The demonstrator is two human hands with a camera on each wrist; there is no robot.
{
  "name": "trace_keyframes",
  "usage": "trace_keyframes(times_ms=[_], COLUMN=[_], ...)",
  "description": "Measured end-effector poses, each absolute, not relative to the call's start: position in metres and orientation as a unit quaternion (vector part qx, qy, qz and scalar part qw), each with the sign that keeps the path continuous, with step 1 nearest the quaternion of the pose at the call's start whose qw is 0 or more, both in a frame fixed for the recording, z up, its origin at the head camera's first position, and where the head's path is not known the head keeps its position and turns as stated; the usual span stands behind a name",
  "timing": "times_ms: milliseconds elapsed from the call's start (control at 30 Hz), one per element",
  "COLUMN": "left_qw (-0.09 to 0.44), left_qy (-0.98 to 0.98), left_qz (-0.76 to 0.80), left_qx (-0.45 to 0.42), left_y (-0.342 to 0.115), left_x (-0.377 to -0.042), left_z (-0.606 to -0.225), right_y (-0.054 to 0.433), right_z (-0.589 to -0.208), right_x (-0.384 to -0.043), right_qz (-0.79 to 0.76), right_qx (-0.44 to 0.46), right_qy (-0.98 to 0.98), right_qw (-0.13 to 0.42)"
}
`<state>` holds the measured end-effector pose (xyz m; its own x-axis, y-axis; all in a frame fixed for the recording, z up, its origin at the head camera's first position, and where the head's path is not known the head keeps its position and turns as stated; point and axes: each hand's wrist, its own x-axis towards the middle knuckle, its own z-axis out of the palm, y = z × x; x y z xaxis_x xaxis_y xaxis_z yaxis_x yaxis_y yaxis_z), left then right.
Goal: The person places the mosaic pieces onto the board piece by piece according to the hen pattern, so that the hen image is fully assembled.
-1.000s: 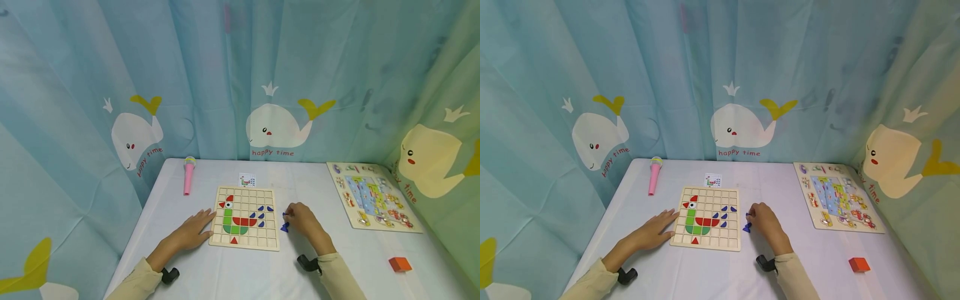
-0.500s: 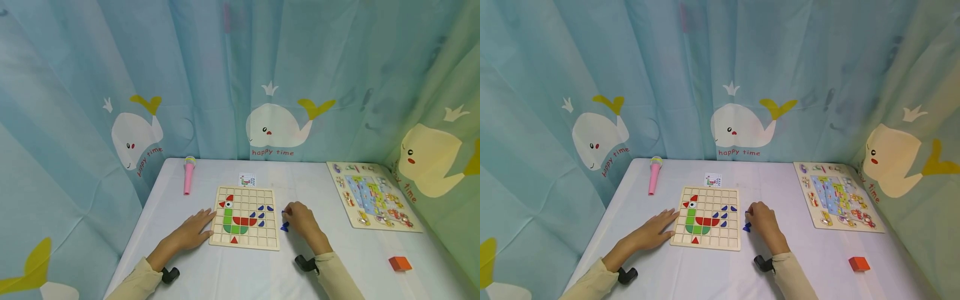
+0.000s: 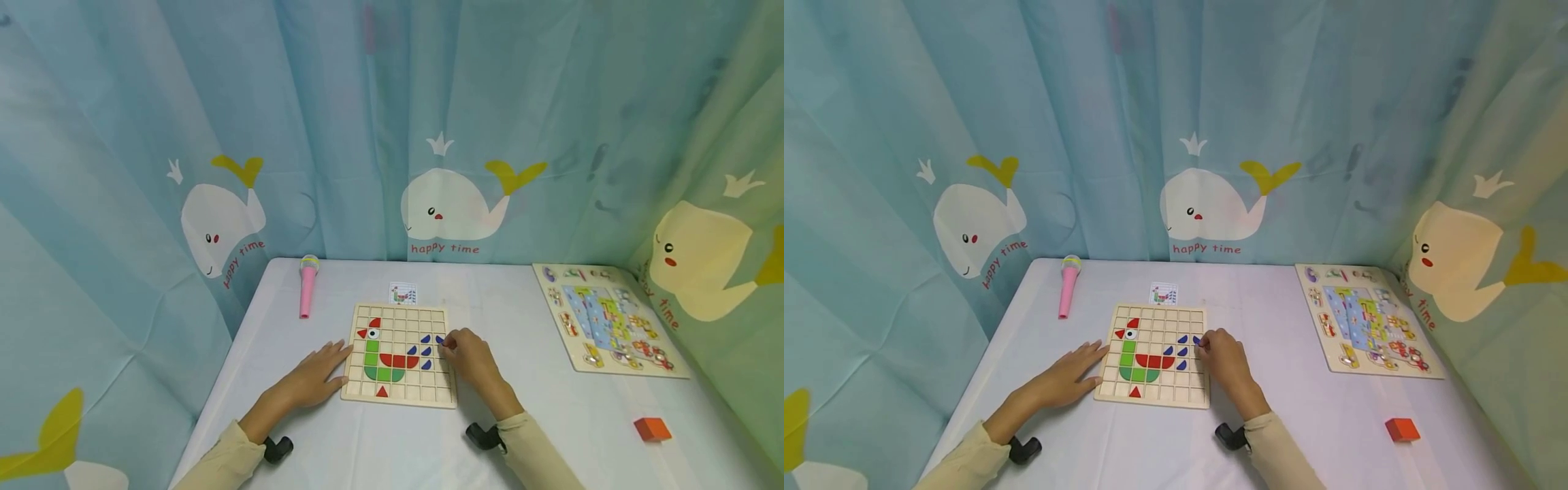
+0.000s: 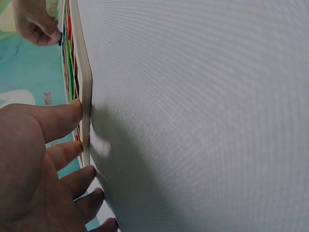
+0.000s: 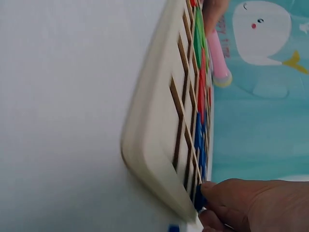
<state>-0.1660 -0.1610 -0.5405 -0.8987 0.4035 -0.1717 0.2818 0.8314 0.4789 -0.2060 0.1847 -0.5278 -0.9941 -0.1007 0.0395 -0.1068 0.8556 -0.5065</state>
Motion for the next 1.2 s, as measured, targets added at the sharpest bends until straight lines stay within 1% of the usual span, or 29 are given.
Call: trace_keyframes(times_ms=[133,400,900,1200], left_qw=[0.133,0.136,0.13,0.131], left_qy=[0.947,0.947,0.946,0.947], left_qz=[0.227,0.226,0.232,0.232], left_qx=[0.182,0.182,0.182,0.178], left_y=[-0.161,-0.162,-0.162,-0.161], left_x=[-0.167,-0.166,-0.166,-0.165], left_z=[-0.54,-0.538,-0.541,-0.539], right_y=[0.178,0.176,0.179,0.195], right_z=[-0.531,-0.528,-0.524,-0.52], right_x=[-0.205,-0.201,-0.195,-0.193], right_qz=[0.251,0.241,0.228,0.236], right_qx=[0.063,0.053,0.065,0.045], right_qy=[-0.966,-0.969,-0.971,-0.971], right_qw=[0.014,-0.005,0.002,0.005])
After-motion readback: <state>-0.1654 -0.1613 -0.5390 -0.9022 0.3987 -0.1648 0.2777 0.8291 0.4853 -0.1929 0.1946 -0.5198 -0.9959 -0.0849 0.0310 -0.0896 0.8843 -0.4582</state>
